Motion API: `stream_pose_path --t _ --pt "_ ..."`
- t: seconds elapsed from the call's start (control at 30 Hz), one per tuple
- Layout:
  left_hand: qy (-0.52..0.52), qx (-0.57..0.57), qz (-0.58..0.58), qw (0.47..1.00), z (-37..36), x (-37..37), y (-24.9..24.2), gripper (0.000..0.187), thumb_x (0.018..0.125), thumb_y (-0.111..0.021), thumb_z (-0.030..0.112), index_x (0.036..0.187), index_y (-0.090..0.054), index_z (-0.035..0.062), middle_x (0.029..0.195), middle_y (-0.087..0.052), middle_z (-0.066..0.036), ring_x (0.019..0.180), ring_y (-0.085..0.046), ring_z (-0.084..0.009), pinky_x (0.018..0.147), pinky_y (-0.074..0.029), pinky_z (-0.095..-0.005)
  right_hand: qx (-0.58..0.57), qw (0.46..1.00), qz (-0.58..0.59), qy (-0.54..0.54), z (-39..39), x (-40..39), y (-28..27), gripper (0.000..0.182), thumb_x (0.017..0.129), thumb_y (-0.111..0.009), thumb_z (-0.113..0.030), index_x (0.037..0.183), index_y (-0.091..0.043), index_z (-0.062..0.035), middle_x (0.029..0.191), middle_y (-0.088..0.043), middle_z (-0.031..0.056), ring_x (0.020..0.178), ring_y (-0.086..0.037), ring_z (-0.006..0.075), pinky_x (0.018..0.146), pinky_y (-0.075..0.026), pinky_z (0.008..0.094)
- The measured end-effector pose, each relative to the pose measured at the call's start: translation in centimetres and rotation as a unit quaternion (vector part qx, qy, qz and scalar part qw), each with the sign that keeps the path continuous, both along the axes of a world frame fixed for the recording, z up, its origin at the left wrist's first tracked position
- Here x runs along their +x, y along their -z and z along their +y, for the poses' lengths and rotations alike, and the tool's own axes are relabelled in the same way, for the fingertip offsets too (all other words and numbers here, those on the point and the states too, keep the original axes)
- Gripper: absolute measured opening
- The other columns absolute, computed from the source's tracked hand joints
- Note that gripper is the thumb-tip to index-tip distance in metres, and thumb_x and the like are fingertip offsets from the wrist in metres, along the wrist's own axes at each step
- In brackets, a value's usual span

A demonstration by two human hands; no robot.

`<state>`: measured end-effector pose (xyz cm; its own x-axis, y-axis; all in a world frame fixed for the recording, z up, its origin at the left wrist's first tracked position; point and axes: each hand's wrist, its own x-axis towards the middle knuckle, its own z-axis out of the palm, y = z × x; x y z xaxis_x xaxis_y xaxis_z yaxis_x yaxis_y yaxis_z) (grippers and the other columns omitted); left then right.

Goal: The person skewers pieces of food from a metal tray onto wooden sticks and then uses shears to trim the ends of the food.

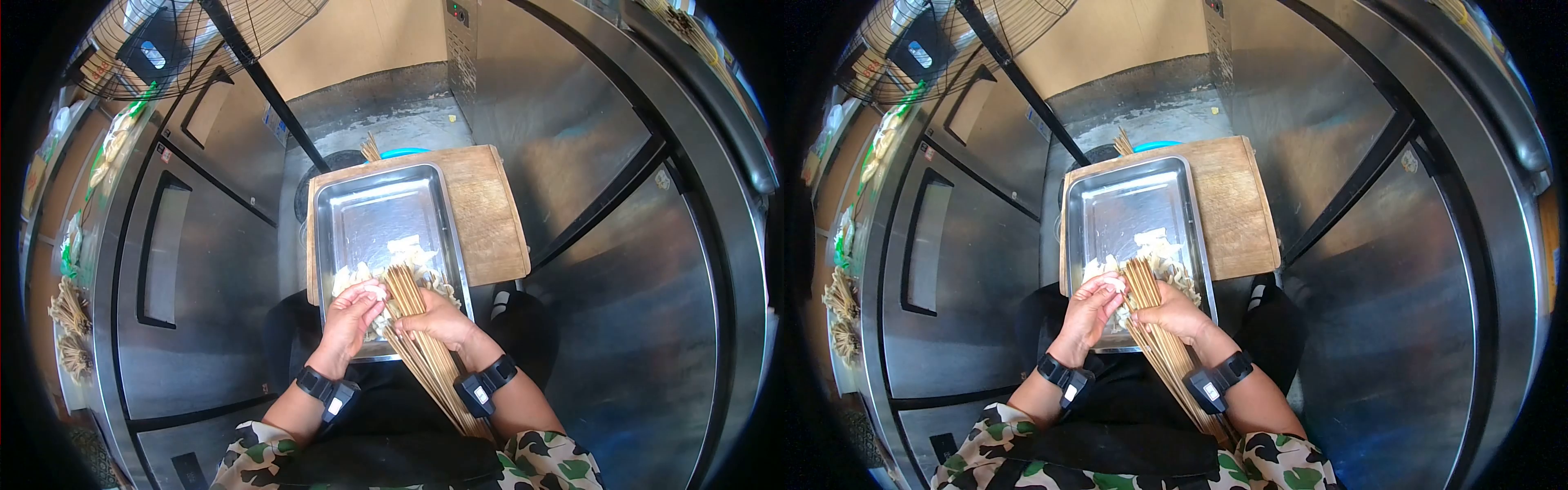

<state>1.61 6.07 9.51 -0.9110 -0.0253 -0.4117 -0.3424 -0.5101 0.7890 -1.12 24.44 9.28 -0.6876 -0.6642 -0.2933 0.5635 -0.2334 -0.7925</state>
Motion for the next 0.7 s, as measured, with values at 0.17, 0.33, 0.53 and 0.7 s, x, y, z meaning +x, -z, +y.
stream_pose_path --t 0.17,0.33,0.53,0.7 --pt "0.009 -0.021 0.015 1.0 0.24 0.1 -0.3 0.023 0.085 -0.056 0.001 0.108 -0.057 0.0006 0.103 -0.062 -0.01 0.094 -0.061 -0.0176 0.083 -0.05 -0.0268 -0.004 1.0 -0.005 0.004 -0.03 0.03 0.19 0.033 0.074 -0.063 0.002 0.106 -0.054 -0.003 0.079 -0.061 0.0036 0.064 -0.058 0.0091 0.055 -0.048 0.0217" --pt "0.005 -0.032 0.016 0.999 0.44 0.16 -0.58 0.022 0.086 -0.056 0.002 0.108 -0.057 -0.0007 0.103 -0.063 -0.011 0.092 -0.061 -0.0182 0.082 -0.051 -0.0274 -0.007 1.0 -0.006 0.005 -0.05 0.0 0.21 0.033 0.074 -0.063 0.003 0.105 -0.054 -0.002 0.079 -0.061 0.0038 0.063 -0.058 0.0093 0.055 -0.048 0.0218" --pt "0.03 -0.038 -0.002 0.999 0.26 0.25 -0.62 0.02 0.086 -0.056 0.003 0.105 -0.059 -0.0016 0.103 -0.063 -0.011 0.092 -0.062 -0.0192 0.082 -0.051 -0.0286 0.004 1.0 -0.019 0.008 0.01 0.04 0.03 0.031 0.073 -0.062 0.004 0.103 -0.055 -0.0019 0.077 -0.06 0.0039 0.062 -0.058 0.0096 0.053 -0.048 0.0224" --pt "0.044 -0.036 -0.025 0.998 0.11 0.55 -0.34 0.02 0.086 -0.056 0.002 0.105 -0.059 -0.0024 0.102 -0.063 -0.012 0.092 -0.062 -0.0196 0.082 -0.051 -0.0288 0.015 1.0 -0.011 0.015 -0.15 0.09 0.22 0.029 0.073 -0.062 0.006 0.1 -0.055 -0.0019 0.077 -0.06 0.0037 0.062 -0.058 0.01 0.053 -0.048 0.0224"
